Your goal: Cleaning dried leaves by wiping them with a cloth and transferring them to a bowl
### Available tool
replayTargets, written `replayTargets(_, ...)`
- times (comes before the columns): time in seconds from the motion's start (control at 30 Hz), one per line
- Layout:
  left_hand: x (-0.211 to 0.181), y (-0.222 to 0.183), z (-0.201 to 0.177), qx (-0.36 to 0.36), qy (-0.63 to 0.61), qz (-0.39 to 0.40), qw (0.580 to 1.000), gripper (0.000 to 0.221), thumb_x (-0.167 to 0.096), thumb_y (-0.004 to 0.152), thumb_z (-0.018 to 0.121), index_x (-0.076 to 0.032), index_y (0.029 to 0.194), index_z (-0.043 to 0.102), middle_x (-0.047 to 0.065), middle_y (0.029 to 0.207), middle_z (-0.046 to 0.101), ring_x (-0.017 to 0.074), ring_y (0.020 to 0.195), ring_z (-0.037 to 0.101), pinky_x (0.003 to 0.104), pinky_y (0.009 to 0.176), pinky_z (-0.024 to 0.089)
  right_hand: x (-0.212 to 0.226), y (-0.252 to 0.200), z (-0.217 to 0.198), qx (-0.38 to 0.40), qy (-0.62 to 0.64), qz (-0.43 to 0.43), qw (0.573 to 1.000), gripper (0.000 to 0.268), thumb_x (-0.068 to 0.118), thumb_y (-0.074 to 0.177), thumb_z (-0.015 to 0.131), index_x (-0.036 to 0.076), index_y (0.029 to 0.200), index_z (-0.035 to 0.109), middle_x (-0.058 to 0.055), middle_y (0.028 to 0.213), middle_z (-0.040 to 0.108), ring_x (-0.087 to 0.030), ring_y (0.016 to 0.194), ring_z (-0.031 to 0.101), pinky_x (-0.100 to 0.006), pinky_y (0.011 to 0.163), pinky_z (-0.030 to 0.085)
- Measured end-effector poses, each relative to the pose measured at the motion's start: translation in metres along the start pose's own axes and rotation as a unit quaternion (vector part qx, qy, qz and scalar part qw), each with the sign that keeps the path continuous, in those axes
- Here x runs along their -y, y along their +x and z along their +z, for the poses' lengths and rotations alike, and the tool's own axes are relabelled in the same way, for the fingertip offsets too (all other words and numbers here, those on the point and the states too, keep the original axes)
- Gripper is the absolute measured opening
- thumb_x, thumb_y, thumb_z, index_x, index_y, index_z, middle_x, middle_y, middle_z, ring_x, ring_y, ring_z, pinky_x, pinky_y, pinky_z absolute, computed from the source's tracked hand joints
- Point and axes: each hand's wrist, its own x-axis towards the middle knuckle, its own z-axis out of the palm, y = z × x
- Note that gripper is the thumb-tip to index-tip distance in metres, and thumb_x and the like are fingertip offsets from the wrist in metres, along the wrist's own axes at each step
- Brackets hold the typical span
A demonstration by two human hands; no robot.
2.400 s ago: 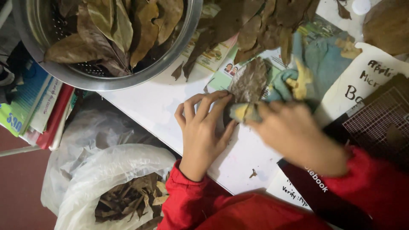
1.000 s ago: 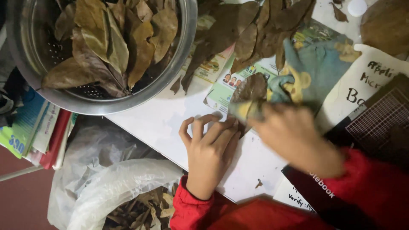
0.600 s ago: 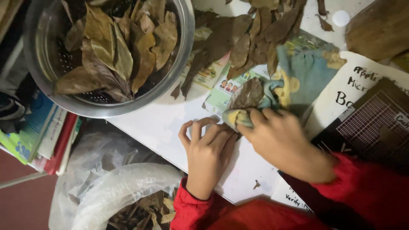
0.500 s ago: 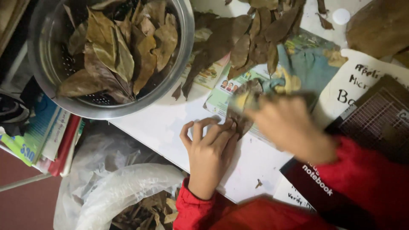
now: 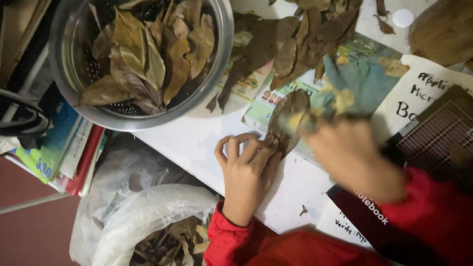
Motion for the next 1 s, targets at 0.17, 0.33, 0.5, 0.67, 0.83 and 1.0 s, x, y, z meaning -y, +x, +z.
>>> replayTargets(0.17,-0.003,0.001,-0.001,0.009,0.046,0.016,0.999,0.01,-0.02,0.096,0.069,-0.014,0.089,0.064,0.006,0.099,0.061,0.0325,0.101,0.053,0.053,0.098,0.035,-0.032,0.023,-0.023,0.028,-0.029,0.078,0.996,0.028,0.016,0.102,0.057,0.03,0.124,0.069,0.005,0.053,0.059,-0.014,0.042,0.061,-0.03,0.037,0.043)
replayTargets(0.33,0.015,0.022,0.006,0.092,0.107,0.107,0.984,0.04,-0.016,0.091,0.066,-0.018,0.131,0.066,0.01,0.101,0.054,0.0325,0.097,0.053,0.057,0.097,0.04,-0.04,0.019,-0.042,0.028,0.05,0.062,0.996,0.026,0.009,0.099,0.061,0.024,0.118,0.071,0.006,0.05,0.058,-0.015,0.04,0.06,-0.027,0.033,0.045)
replayTargets(0.5,0.026,0.043,0.006,0.08,0.127,0.169,0.974,0.017,-0.026,0.08,0.077,-0.018,0.095,0.075,0.007,0.104,0.056,0.0319,0.104,0.05,0.055,0.088,0.04,-0.068,0.013,-0.033,-0.008,0.11,0.089,0.99,0.058,0.018,0.111,0.051,0.013,0.054,0.048,0.005,0.046,0.033,-0.014,0.036,0.043,-0.033,0.037,0.044)
replayTargets(0.67,0.021,0.027,0.023,0.058,0.06,0.112,0.99,0.038,-0.045,0.098,0.068,-0.006,0.097,0.066,0.02,0.138,0.061,0.0368,0.127,0.057,0.046,0.1,0.049,-0.069,-0.006,-0.05,-0.095,0.099,0.053,0.989,0.026,0.006,0.101,0.054,0.016,0.11,0.076,0.001,0.054,0.07,-0.02,0.046,0.069,-0.037,0.033,0.055)
replayTargets(0.83,-0.005,-0.001,0.028,0.054,0.166,0.02,0.985,0.047,-0.041,0.1,0.067,-0.011,0.136,0.067,0.02,0.139,0.055,0.035,0.119,0.056,0.046,0.094,0.056,-0.04,-0.026,-0.071,-0.059,0.013,0.034,0.998,0.02,0.016,0.104,0.054,0.021,0.113,0.071,-0.005,0.059,0.07,-0.019,0.04,0.07,-0.033,0.031,0.058)
replayTargets(1.0,-0.032,-0.017,0.03,0.052,0.227,-0.025,0.972,0.052,-0.028,0.099,0.06,-0.01,0.147,0.055,0.018,0.118,0.055,0.0355,0.099,0.052,0.045,0.077,0.045,0.007,-0.02,-0.01,-0.164,-0.044,0.026,0.985,0.013,0.02,0.087,0.062,0.031,0.092,0.069,0.003,0.064,0.067,-0.021,0.051,0.068,-0.037,0.041,0.048)
